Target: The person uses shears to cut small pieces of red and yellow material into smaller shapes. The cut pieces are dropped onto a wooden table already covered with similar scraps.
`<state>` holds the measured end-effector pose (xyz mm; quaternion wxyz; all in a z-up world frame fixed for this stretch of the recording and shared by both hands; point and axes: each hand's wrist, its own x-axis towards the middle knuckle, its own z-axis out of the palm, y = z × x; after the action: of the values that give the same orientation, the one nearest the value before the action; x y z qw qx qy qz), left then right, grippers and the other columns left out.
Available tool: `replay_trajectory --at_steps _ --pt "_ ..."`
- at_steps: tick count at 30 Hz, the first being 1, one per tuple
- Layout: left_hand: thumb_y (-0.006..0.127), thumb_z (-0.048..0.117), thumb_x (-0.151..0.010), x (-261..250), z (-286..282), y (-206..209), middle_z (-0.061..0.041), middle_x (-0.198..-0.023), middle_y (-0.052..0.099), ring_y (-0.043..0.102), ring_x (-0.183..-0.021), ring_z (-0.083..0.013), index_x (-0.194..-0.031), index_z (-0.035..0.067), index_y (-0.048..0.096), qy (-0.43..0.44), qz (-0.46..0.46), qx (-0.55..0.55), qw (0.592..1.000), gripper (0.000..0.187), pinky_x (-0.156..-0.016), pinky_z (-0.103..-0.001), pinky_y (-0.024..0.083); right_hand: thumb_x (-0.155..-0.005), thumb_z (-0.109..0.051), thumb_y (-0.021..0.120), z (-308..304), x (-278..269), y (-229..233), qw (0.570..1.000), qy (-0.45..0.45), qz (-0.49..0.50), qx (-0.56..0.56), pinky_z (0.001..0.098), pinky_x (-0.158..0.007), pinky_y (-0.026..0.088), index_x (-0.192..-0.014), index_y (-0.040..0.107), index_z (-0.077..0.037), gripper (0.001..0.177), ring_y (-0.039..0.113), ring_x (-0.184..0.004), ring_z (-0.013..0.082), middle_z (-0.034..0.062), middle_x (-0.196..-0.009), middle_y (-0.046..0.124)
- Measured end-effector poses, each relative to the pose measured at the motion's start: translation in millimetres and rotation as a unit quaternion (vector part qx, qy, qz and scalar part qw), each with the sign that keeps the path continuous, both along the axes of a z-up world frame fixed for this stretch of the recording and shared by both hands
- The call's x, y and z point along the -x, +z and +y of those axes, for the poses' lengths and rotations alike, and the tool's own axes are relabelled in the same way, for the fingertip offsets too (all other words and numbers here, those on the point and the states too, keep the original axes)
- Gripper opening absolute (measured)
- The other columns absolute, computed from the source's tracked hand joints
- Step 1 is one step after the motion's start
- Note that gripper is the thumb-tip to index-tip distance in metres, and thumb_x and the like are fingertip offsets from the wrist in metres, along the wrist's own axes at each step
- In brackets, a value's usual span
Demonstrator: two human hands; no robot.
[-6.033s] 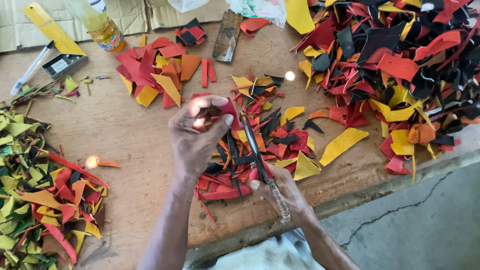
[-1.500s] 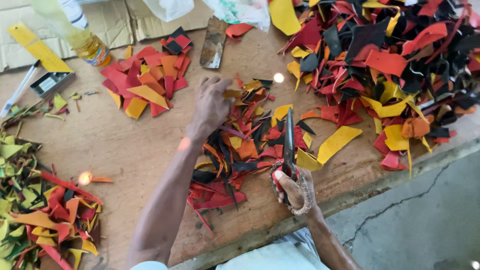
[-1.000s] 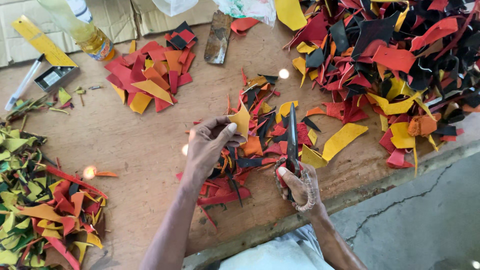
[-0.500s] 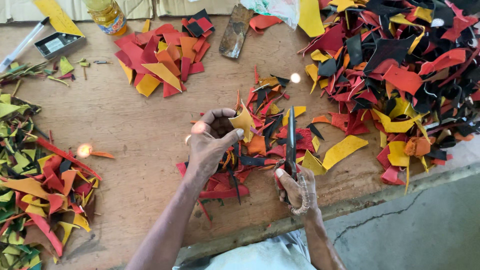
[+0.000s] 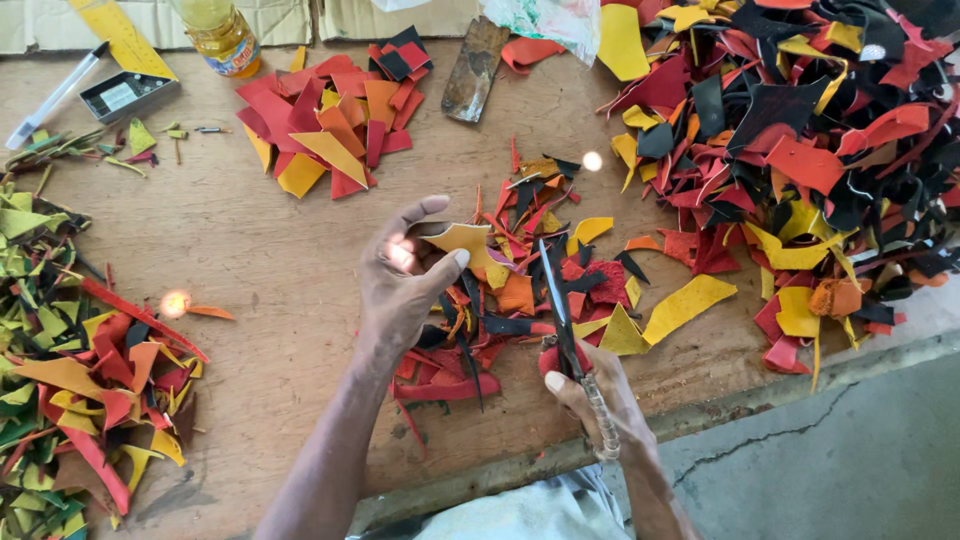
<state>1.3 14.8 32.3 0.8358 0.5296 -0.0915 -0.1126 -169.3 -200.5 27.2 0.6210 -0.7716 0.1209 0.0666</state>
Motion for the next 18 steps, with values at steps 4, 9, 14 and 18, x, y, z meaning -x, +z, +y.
replay_trajectory --at_steps 4,9,14,18 --pt "0.073 -0.012 -0.091 1 5 13 -0.011 -0.113 0.073 0.071 -0.103 -0.0150 -0.127 -0.006 0.061 -0.001 -0.040 -0.046 0.998 0.038 -0.091 -0.026 0.059 -0.086 -0.033 0.069 -1 -4 10 0.999 0.022 0.034 0.026 0.0292 -0.051 0.044 -0.091 0.063 -0.007 0.027 0.051 -0.058 0.0088 -0.0035 -0.066 0.051" --pt "0.074 -0.006 -0.090 4 6 25 -0.010 -0.112 0.074 0.072 -0.103 -0.0124 -0.137 -0.002 0.056 -0.010 -0.057 -0.033 0.998 0.051 -0.091 -0.025 0.061 -0.088 -0.030 0.071 11 -7 24 0.999 0.047 0.027 0.001 0.0287 -0.057 0.040 -0.091 0.062 -0.005 0.026 0.047 -0.066 0.0091 -0.0021 -0.073 0.049" --pt "0.075 -0.003 -0.092 10 5 30 -0.009 -0.112 0.074 0.072 -0.102 -0.0116 -0.137 -0.002 0.054 0.026 -0.060 -0.045 0.997 0.050 -0.091 -0.025 0.060 -0.090 -0.031 0.072 22 -12 31 0.996 0.060 0.028 0.057 0.0292 -0.061 0.042 -0.092 0.061 -0.006 0.028 0.046 -0.071 0.0099 -0.0015 -0.076 0.049" --pt "0.076 -0.003 -0.091 15 0 30 -0.004 -0.108 0.068 0.071 -0.102 -0.0110 -0.133 0.002 0.051 0.067 -0.063 -0.011 0.996 0.049 -0.091 -0.024 0.061 -0.093 -0.033 0.070 28 -16 33 0.994 0.083 -0.004 0.077 0.0303 -0.068 0.044 -0.095 0.058 -0.005 0.031 0.047 -0.077 0.0117 -0.0001 -0.081 0.049"
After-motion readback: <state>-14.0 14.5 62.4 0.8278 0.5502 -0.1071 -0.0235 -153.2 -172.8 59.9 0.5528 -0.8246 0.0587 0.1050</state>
